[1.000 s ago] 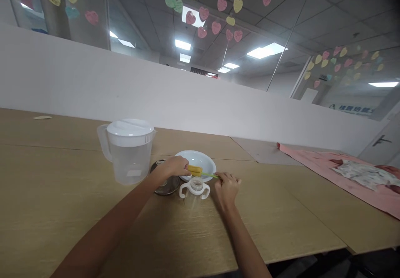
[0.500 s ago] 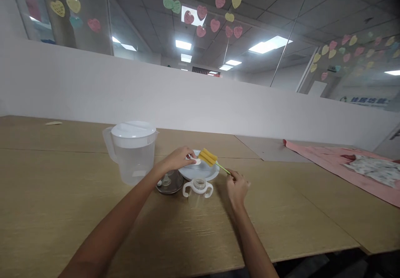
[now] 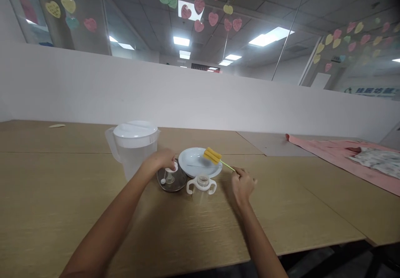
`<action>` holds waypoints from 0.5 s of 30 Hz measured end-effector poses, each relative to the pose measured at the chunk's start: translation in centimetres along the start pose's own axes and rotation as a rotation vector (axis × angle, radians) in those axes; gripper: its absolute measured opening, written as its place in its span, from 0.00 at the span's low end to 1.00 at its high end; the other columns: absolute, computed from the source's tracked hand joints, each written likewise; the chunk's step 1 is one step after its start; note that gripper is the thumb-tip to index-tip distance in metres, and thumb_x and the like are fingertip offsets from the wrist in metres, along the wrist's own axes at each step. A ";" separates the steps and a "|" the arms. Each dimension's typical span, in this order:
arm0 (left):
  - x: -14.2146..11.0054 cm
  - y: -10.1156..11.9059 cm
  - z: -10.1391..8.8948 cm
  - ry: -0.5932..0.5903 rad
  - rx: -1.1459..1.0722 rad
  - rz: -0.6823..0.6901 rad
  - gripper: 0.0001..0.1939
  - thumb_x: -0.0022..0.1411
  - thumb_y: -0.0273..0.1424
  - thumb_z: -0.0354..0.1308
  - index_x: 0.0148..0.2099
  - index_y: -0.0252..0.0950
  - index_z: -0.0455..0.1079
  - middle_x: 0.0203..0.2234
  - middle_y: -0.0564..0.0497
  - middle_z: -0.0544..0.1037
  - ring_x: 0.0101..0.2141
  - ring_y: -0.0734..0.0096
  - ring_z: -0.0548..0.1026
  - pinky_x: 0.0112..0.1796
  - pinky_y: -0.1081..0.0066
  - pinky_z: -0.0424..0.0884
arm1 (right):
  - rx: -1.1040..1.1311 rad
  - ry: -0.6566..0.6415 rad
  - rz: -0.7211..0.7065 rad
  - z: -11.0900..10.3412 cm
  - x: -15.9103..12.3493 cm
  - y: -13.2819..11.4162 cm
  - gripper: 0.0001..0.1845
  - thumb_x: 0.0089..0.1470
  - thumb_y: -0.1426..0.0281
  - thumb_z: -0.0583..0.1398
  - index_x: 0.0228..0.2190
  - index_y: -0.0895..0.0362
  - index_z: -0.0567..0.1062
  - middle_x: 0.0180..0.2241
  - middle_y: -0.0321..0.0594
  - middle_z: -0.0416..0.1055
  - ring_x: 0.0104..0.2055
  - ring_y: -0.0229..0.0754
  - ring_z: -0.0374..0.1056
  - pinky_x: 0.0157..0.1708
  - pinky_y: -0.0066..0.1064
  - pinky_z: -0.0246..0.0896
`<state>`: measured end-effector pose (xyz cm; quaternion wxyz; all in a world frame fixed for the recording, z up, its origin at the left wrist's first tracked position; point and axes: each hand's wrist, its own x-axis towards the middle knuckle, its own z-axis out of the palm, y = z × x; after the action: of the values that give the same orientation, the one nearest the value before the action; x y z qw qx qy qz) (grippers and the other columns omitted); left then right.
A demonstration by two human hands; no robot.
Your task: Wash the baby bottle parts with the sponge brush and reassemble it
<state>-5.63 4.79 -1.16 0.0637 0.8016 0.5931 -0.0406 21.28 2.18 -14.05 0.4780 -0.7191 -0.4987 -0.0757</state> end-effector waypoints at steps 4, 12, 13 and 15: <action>0.9 0.2 1.4 -0.059 0.032 -0.032 0.07 0.41 0.33 0.63 0.25 0.34 0.72 0.24 0.47 0.77 0.27 0.63 0.73 0.26 0.72 0.63 | 0.027 -0.009 0.007 0.1 0.0 0.2 0.22 0.45 0.69 0.46 0.31 0.56 0.79 0.34 0.43 0.74 0.37 0.46 0.64 0.39 0.36 0.43; 1.6 -0.2 2.1 -0.069 0.099 -0.018 0.08 0.45 0.33 0.60 0.30 0.36 0.74 0.31 0.45 0.79 0.30 0.62 0.74 0.28 0.72 0.65 | -0.021 -0.023 0.010 0.2 -0.1 0.3 0.22 0.46 0.69 0.47 0.33 0.56 0.78 0.34 0.43 0.74 0.38 0.46 0.63 0.40 0.36 0.44; 1.8 -0.3 2.3 -0.068 0.103 -0.021 0.07 0.45 0.31 0.59 0.29 0.35 0.74 0.31 0.44 0.79 0.30 0.62 0.74 0.29 0.72 0.65 | -0.021 -0.018 0.015 0.2 -0.1 0.3 0.22 0.46 0.70 0.46 0.34 0.56 0.78 0.34 0.43 0.74 0.38 0.46 0.63 0.41 0.37 0.44; 2.0 -0.3 2.4 -0.069 0.106 -0.019 0.06 0.43 0.28 0.60 0.28 0.35 0.74 0.30 0.44 0.79 0.30 0.61 0.74 0.29 0.72 0.65 | -0.021 -0.013 0.026 0.1 -0.1 0.3 0.22 0.46 0.70 0.46 0.35 0.56 0.78 0.34 0.43 0.74 0.38 0.47 0.63 0.42 0.38 0.44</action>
<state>-5.35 6.41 -3.88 0.0414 0.7961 0.5953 -0.1002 21.40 2.16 -14.34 0.4679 -0.7310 -0.4918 -0.0701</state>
